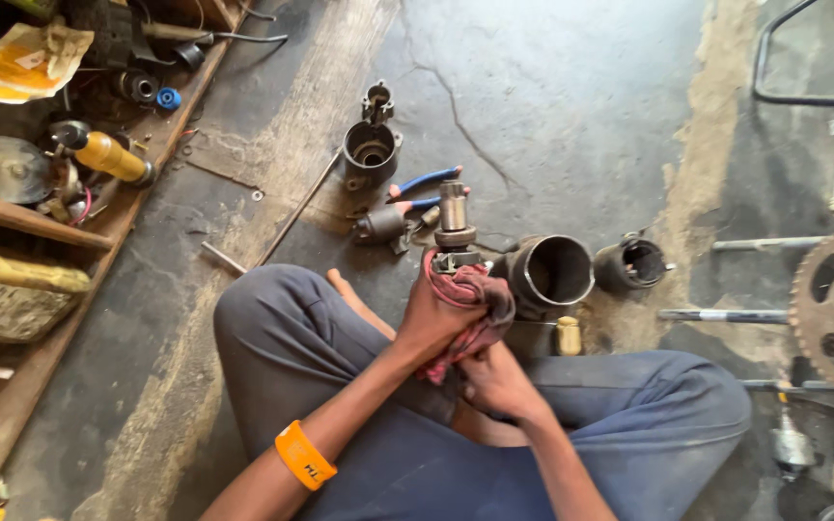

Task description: The person sits on the floor and repeatedly rotates and wipes a cylindrical motor assembly with a red cloth. The person handles the motor with both hands, turning it to wipe different sides and ends, and continues wiping until the end of the clip.

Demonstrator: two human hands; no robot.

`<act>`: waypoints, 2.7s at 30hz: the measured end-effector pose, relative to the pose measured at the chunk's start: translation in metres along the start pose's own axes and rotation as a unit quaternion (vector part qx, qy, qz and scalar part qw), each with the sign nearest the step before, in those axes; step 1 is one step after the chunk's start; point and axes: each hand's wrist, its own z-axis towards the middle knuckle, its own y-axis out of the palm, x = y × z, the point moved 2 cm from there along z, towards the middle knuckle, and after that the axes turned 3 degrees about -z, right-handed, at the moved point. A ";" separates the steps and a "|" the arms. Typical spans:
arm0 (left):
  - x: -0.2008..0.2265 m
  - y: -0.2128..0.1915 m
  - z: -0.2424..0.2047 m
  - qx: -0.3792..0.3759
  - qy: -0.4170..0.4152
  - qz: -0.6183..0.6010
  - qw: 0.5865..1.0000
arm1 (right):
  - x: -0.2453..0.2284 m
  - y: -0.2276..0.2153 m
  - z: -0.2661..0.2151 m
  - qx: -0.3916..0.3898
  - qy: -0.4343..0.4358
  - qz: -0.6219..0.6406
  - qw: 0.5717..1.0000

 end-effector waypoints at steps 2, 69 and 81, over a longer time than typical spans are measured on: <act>0.003 -0.004 0.005 -0.098 -0.011 -0.055 0.994 | 0.009 0.004 -0.009 0.056 0.335 0.153 0.928; 0.010 0.002 0.008 -0.111 -0.015 -0.083 0.990 | -0.050 0.016 -0.012 -0.085 0.218 0.538 0.810; -0.010 -0.003 0.008 -0.133 -0.131 -0.119 0.975 | -0.021 0.019 -0.029 -0.198 0.125 0.677 0.698</act>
